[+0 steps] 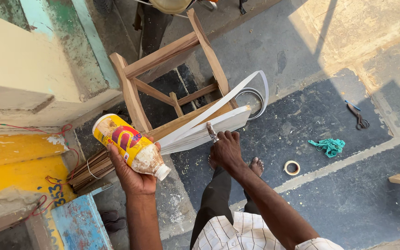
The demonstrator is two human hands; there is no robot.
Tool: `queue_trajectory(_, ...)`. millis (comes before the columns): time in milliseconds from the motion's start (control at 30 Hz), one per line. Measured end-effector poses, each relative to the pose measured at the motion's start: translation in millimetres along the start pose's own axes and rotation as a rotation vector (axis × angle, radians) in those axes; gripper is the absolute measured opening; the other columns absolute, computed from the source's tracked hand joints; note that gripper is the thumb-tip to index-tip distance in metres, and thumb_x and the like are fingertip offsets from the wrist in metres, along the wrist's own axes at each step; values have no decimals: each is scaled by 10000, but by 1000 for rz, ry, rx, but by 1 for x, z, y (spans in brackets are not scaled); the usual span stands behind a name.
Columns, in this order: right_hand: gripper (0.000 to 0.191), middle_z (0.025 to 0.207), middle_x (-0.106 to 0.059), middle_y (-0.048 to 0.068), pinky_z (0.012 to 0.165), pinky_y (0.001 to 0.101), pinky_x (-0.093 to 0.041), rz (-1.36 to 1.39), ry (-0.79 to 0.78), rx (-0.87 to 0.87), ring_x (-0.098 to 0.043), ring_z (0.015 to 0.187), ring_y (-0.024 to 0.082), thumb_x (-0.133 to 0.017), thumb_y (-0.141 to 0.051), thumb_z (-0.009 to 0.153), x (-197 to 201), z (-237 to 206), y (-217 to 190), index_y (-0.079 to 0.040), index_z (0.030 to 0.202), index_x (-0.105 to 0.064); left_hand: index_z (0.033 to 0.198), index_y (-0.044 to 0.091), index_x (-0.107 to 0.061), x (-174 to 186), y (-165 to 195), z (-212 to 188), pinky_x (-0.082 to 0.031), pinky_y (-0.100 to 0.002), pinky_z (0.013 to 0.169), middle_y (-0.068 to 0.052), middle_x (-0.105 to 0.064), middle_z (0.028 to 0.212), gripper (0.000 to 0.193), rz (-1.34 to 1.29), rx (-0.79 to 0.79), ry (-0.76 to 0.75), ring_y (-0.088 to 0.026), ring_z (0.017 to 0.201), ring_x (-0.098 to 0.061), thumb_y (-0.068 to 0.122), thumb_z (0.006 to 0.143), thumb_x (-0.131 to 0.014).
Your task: The person attaches white edge banding tape along the edge of a wooden chair frame, pressing and aligning the tape by hand. They then apply glue from a plastic bottle along the taped edge and press the tape down onto the frame.
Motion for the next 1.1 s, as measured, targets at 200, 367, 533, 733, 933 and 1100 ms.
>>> queue_trajectory(200, 188, 875, -611, 89, 910, 419, -362, -40, -65, -224, -532, 868, 214, -646, -120, 845, -28, -1, -8, -6, 993, -660, 1385, 177, -543, 30, 32, 7, -630, -533, 866, -108, -706, 1108, 738, 14, 5, 10, -310, 998, -734, 685, 872, -700)
queue_trajectory(367, 129, 843, -598, 88, 911, 418, -366, -74, -76, -41, -515, 848, 228, -640, -128, 831, -27, -3, -39, -29, 911, -661, 1385, 166, -552, 49, 43, 26, -629, -527, 884, -101, -711, 1122, 764, 36, 81, -8, -304, 1007, -731, 691, 852, -707)
queue_trajectory(533, 635, 848, -594, 84, 816, 433, -356, -102, 233, -223, -518, 824, 224, -615, -74, 794, -19, -7, -37, 60, 1415, -609, 1387, 150, -529, 70, 55, 36, -627, -534, 888, -112, -706, 1117, 788, 67, 120, -1, -303, 1005, -732, 688, 839, -710)
queue_trajectory(733, 387, 858, -578, 95, 899, 400, -382, -93, 77, -109, -532, 845, 203, -575, -45, 802, -34, -10, -67, -10, 1181, -651, 1408, 173, -495, 82, 64, 48, -622, -544, 915, -96, -694, 1122, 797, 61, 198, -26, -290, 1007, -740, 679, 827, -700)
queue_trajectory(933, 223, 910, -562, 74, 930, 382, -383, -228, -12, -216, -525, 898, 198, -620, -100, 861, -38, -15, -80, -20, 1069, -617, 1401, 170, -495, 96, 80, 54, -622, -547, 914, -109, -686, 1111, 776, 17, 215, -53, -293, 996, -731, 659, 838, -711)
queue_trajectory(1100, 558, 870, -561, 79, 893, 402, -375, -145, 82, -141, -521, 862, 216, -631, -61, 764, -60, -25, -117, -21, 1320, -600, 1408, 167, -478, 98, 86, 55, -627, -545, 908, -102, -685, 1098, 796, 46, 226, -77, -291, 998, -735, 655, 824, -712)
Point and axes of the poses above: each hand's wrist, its own z-axis towards the middle knuckle, its own x-axis out of the back of the hand, y = z × x, the point moved 6 cm from there along z, towards the middle knuckle
